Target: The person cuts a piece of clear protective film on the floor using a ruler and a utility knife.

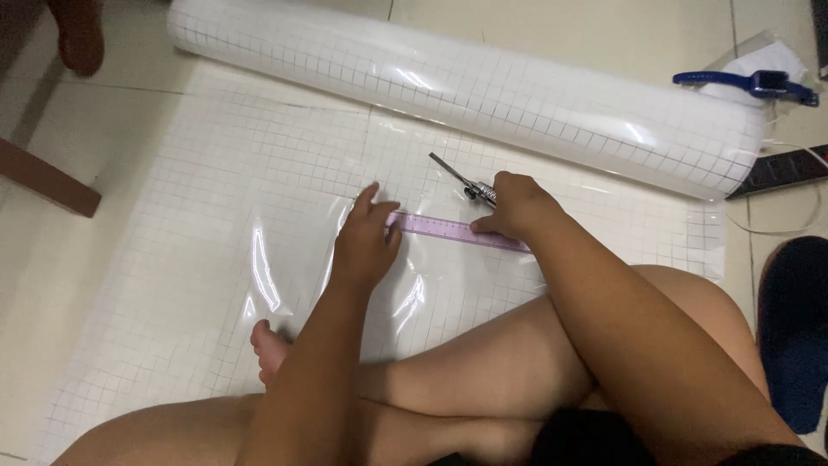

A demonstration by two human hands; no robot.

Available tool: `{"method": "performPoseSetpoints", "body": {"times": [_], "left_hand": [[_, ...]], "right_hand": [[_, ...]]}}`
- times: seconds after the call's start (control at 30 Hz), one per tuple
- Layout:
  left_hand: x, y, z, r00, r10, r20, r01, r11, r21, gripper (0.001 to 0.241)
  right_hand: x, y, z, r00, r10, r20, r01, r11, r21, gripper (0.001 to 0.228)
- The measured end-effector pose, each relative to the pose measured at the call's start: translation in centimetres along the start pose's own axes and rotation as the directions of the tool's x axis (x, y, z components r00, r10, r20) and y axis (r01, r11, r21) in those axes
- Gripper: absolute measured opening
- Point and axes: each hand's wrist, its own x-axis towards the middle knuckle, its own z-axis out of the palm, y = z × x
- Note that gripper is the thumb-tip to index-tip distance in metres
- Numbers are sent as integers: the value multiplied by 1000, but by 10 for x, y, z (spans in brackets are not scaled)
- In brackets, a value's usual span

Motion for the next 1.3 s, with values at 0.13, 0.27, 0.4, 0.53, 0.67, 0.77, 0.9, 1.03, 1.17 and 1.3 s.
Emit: {"method": "performPoseSetpoints", "body": {"times": [0.13, 0.27, 0.4, 0.53, 0.67, 0.77, 0.9, 1.03, 1.17, 1.3], "left_hand": [[-12, -3, -18, 986, 153, 72, -165, 965, 206, 24], [-39, 20, -40, 988, -67, 138, 45, 987, 156, 39], [-73, 32, -55, 990, -117, 76, 106, 984, 144, 43], [-76, 51, -68, 982, -172, -75, 178, 981, 81, 41], [-88, 98, -85, 979, -137, -152, 123, 987, -99, 45], [-96, 127, -94, 986, -79, -146, 75, 997, -35, 45], [-101, 130, -125, 992, 24, -128, -9, 993, 121, 42], [-83, 75, -114, 990, -122, -74, 129, 987, 92, 45], [-52, 32, -68, 973, -226, 48, 219, 968, 126, 48], [-20, 39, -48, 979, -123, 165, 96, 982, 162, 49]], "right_hand": [[-39, 2, -28, 993, -14, -121, 29, 992, 124, 50], [-86, 14, -38, 944, -40, -327, 108, 975, 193, 41], [-125, 16, -33, 903, -81, -423, 175, 967, 188, 38], [-171, -13, -41, 879, -129, -460, 225, 961, 162, 34], [-202, -38, -54, 874, -232, -427, 278, 959, 49, 38], [-210, -41, -68, 849, -267, -457, 319, 947, 41, 35], [-255, -58, -95, 844, -243, -478, 352, 923, 152, 37], [-221, -18, -66, 905, -192, -381, 227, 973, 49, 46], [-194, 20, -33, 948, -106, -299, 79, 992, -99, 37], [-182, 17, -47, 968, -59, -243, 30, 992, -119, 33]]}}
